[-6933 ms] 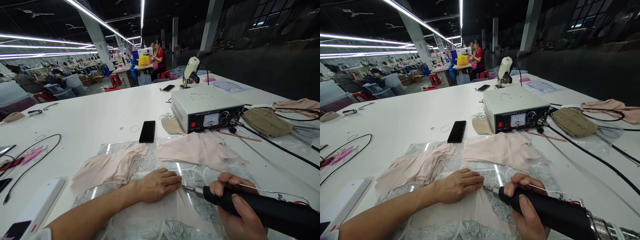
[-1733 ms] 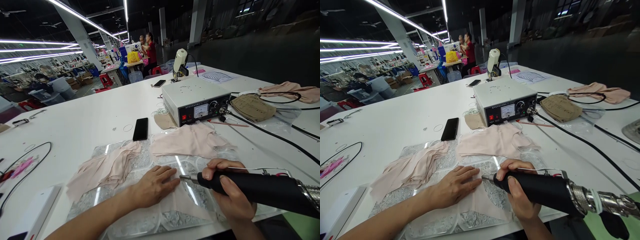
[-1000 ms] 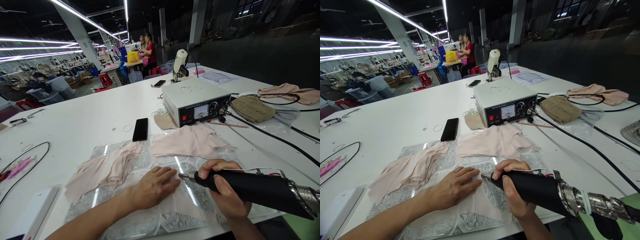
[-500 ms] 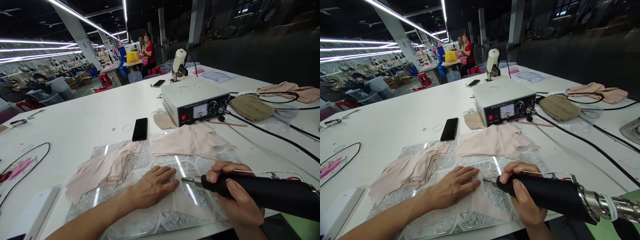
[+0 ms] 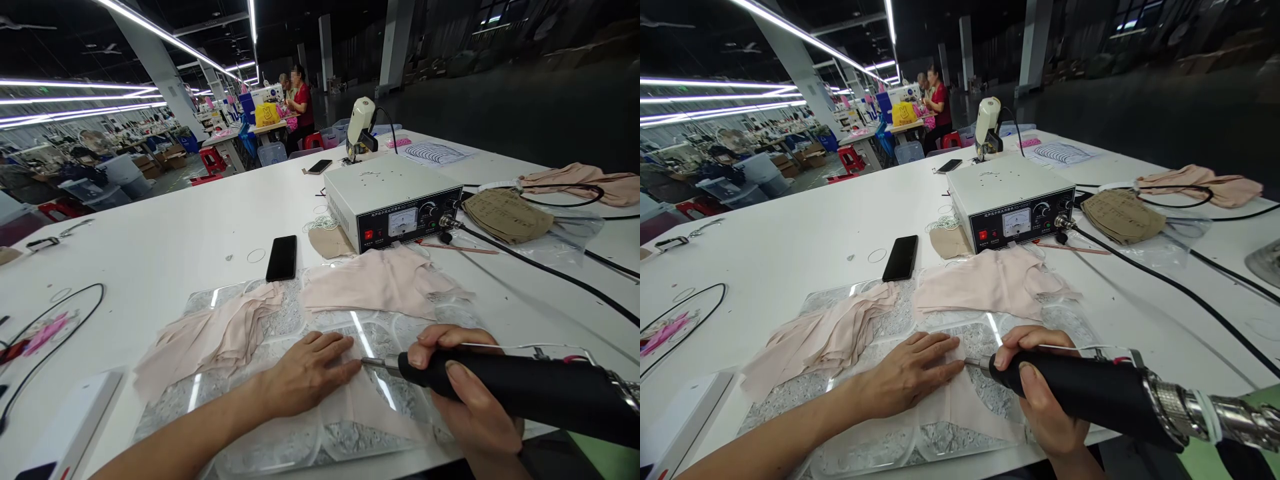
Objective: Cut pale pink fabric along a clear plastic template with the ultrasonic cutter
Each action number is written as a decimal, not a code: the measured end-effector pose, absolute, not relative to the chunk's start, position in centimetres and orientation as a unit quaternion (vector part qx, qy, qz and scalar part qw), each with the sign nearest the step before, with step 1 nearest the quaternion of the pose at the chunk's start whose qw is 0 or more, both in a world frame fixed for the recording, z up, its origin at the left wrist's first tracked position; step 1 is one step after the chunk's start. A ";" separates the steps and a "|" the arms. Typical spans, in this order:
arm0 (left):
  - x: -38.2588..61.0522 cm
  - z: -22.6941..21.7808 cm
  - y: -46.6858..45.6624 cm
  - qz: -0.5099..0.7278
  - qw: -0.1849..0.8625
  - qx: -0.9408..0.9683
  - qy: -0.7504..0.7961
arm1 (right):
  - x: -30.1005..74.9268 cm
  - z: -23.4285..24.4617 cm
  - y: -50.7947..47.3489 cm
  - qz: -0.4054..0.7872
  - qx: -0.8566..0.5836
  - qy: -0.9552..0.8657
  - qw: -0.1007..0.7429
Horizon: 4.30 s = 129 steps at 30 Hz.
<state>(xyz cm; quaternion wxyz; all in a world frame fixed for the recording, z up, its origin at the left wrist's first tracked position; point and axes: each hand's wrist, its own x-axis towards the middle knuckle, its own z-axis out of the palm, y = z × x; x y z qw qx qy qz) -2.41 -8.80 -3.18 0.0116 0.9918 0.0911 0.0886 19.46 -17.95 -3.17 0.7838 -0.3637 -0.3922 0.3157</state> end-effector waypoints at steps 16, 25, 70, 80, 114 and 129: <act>-2.4 -3.0 -9.0 0.101 0.009 0.991 0.089 | 19.4 -2.8 -18.0 0.314 -0.361 -0.344 0.808; -1.9 -2.4 -9.4 0.128 0.008 0.991 0.044 | 20.0 -2.8 -19.3 0.357 -0.358 -0.321 0.801; -1.8 -3.0 -11.3 0.137 0.014 0.988 0.069 | 19.5 -2.3 -19.5 0.315 -0.374 -0.411 0.769; -1.9 -3.0 -10.9 0.124 0.023 0.990 0.064 | 19.6 -2.7 -19.9 0.312 -0.369 -0.419 0.768; -2.0 -3.0 -13.7 0.130 0.044 0.987 0.083 | 19.9 -1.5 -25.8 0.335 -0.432 -0.375 0.748; -2.1 -3.5 -14.2 0.138 0.050 0.985 0.096 | 19.2 -2.4 -26.1 0.326 -0.414 -0.373 0.764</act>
